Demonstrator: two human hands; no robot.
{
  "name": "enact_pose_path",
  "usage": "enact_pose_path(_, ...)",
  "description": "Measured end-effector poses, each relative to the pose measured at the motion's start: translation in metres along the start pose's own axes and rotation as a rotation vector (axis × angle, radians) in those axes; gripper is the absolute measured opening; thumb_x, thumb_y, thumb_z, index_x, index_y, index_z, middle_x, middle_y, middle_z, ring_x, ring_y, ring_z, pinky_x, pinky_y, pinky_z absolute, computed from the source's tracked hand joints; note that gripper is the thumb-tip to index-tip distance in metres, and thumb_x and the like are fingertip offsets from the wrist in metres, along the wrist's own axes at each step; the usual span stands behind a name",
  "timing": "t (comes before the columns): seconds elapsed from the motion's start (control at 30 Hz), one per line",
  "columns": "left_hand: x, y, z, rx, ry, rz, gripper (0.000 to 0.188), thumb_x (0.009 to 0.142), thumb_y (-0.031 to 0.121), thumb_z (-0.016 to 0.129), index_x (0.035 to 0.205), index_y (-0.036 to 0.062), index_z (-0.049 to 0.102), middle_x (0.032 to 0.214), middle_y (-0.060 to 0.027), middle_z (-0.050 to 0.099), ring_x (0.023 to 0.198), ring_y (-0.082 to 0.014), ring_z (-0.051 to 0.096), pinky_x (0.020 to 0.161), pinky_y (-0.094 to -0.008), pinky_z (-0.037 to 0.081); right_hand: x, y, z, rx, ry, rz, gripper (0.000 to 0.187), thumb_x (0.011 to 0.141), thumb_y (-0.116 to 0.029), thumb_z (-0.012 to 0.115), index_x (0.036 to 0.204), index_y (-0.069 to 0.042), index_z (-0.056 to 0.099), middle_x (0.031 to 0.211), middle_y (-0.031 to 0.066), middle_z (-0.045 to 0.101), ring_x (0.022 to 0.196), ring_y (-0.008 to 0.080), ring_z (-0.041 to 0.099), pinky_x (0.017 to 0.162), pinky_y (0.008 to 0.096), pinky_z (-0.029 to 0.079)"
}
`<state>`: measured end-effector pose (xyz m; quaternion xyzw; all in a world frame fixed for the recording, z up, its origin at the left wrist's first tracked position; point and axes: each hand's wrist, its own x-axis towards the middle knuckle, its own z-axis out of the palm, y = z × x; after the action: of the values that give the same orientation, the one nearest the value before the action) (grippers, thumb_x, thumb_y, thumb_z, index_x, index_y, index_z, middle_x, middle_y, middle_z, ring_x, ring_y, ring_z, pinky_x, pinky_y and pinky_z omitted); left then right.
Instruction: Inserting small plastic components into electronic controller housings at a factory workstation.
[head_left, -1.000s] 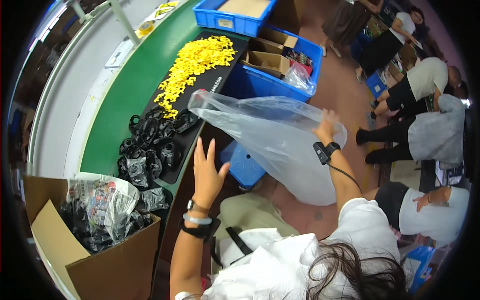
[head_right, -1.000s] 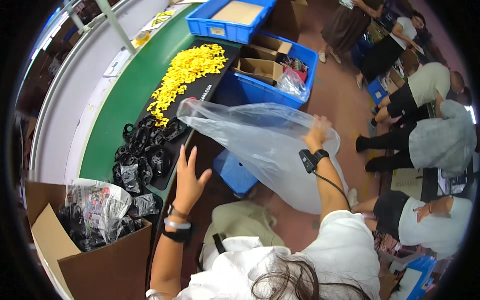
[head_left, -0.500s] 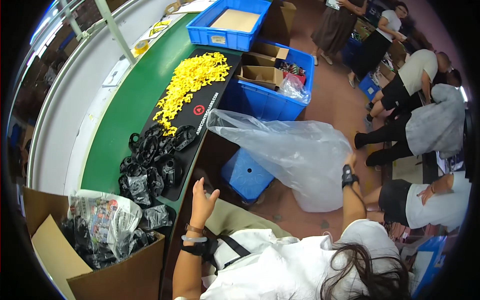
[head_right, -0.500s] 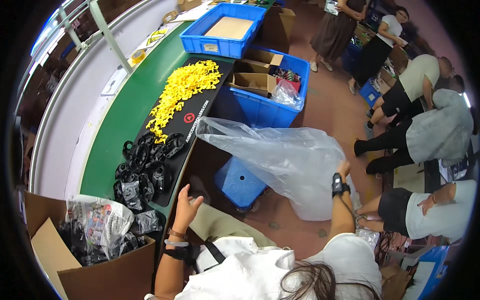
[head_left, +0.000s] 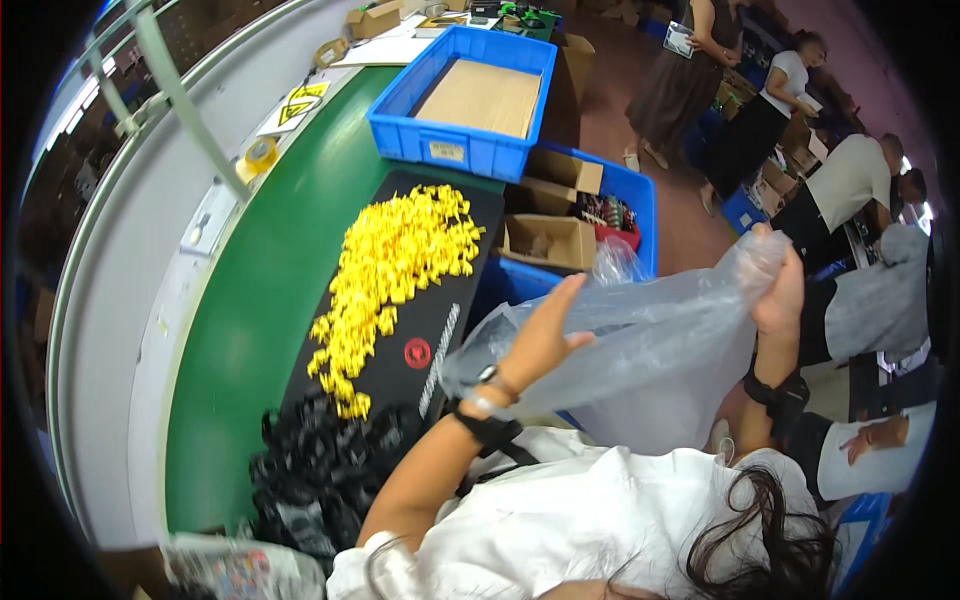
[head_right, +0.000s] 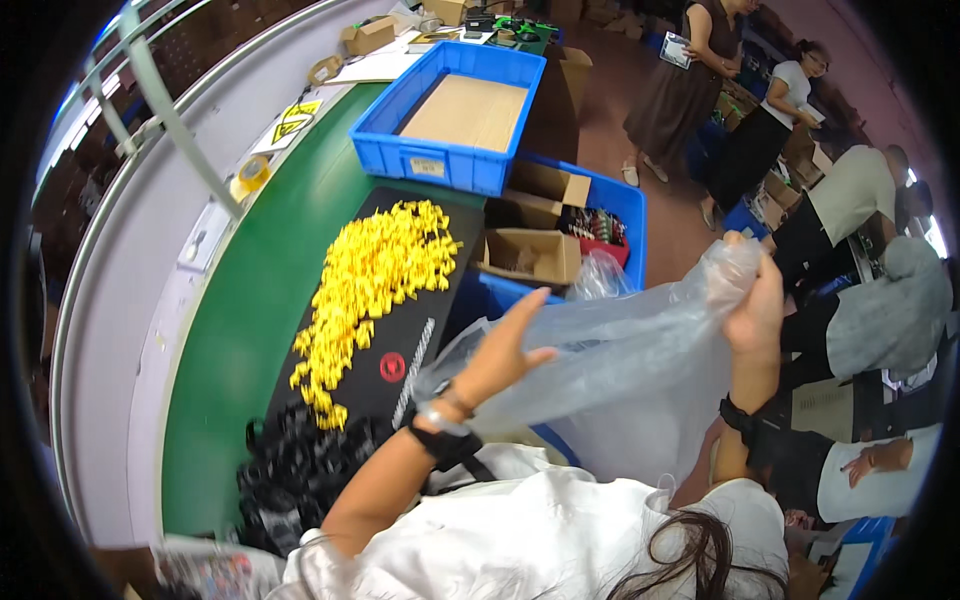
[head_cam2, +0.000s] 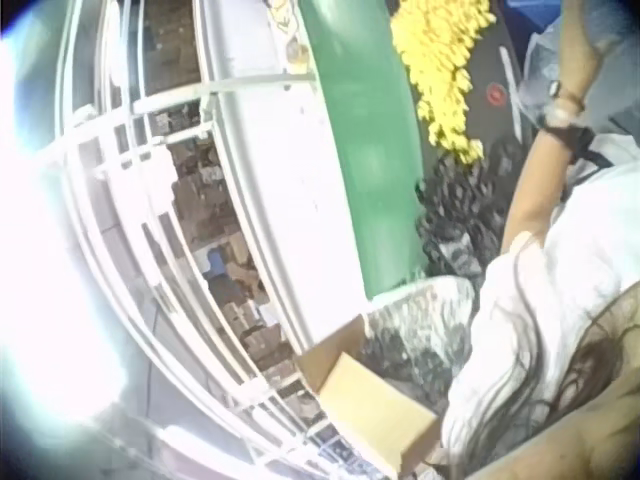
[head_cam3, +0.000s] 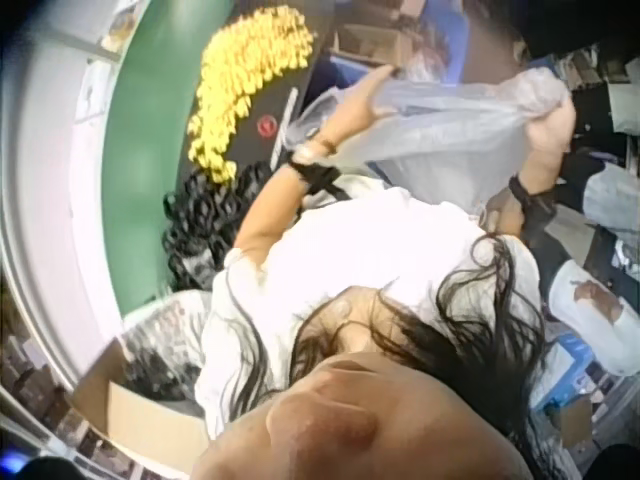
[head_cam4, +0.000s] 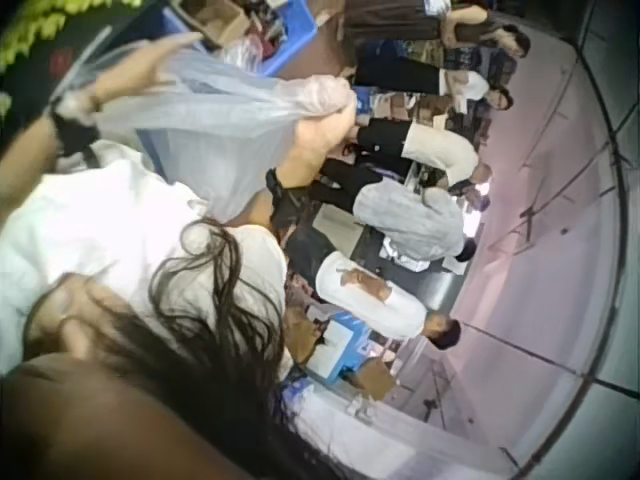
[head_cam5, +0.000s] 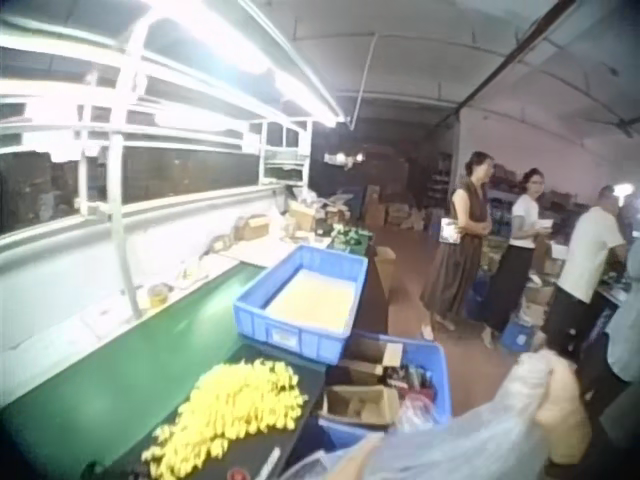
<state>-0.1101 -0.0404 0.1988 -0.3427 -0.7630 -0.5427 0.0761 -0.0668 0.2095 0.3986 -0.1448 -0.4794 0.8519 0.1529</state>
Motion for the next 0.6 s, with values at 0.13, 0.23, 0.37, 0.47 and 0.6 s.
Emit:
enact_pose_path(0.13, 0.026, -0.094, 0.026, 0.213, -0.649, -0.233, 0.078, 0.073, 0.028, 0.071, 0.14, 0.0188, 0.033, 0.143, -0.0147, 0.036, 0.127, -0.0358, 0.038, 0.1, -0.058, 0.032, 0.057, 0.008, 0.091, -0.024, -0.213, -0.039, 0.026, 0.095, -0.027, 0.037, 0.076, -0.009, 0.042, 0.066, 0.0016, 0.046, 0.057, 0.0133, 0.048, 0.053, 0.0254, 0.042)
enact_pose_path(0.23, 0.022, -0.17, 0.035, 0.139, -0.539, -0.321, 0.041, 0.08, 0.022, 0.059, 0.121, 0.0151, 0.056, 0.123, -0.0131, 0.057, 0.114, -0.0328, 0.052, 0.09, -0.0592, 0.038, 0.078, -0.007, 0.138, -0.006, -0.763, -0.113, 0.032, 0.096, -0.034, 0.035, 0.076, -0.009, 0.035, 0.063, 0.0016, 0.039, 0.048, 0.0114, 0.04, 0.042, 0.0244, 0.037)
enact_pose_path(0.37, 0.077, -0.179, 0.012, 0.073, -0.174, -0.31, 0.017, 0.078, 0.013, 0.055, 0.091, 0.0076, 0.064, 0.089, -0.0172, 0.066, 0.087, -0.0378, 0.061, 0.073, -0.047, 0.046, 0.085, -0.013, 0.128, -0.168, -0.574, -0.413, 0.032, 0.097, -0.035, 0.036, 0.08, -0.008, 0.041, 0.065, -0.0003, 0.042, 0.051, 0.0081, 0.043, 0.044, 0.0216, 0.037)
enact_pose_path(0.47, 0.104, -0.19, -0.009, -0.032, -0.131, -0.302, 0.013, 0.081, 0.012, 0.051, 0.078, 0.0032, 0.061, 0.074, -0.0174, 0.065, 0.073, -0.0372, 0.062, 0.063, -0.0395, 0.048, 0.128, -0.028, 0.048, -0.475, 0.104, -0.756, 0.027, 0.095, -0.033, 0.044, 0.084, -0.009, 0.051, 0.069, -0.005, 0.045, 0.06, 0.0045, 0.044, 0.054, 0.0213, 0.04)
enact_pose_path(0.6, 0.156, -0.163, -0.015, -0.614, -0.253, -0.192, 0.026, 0.091, 0.015, 0.044, 0.073, 0.0023, 0.059, 0.066, -0.0077, 0.062, 0.064, -0.0143, 0.06, 0.059, -0.0295, 0.046, 0.161, -0.119, -0.195, -1.506, 0.676, -0.637, 0.026, 0.09, -0.024, 0.048, 0.109, -0.006, 0.055, 0.087, 0.0047, 0.058, 0.079, 0.0184, 0.058, 0.073, 0.0289, 0.046)
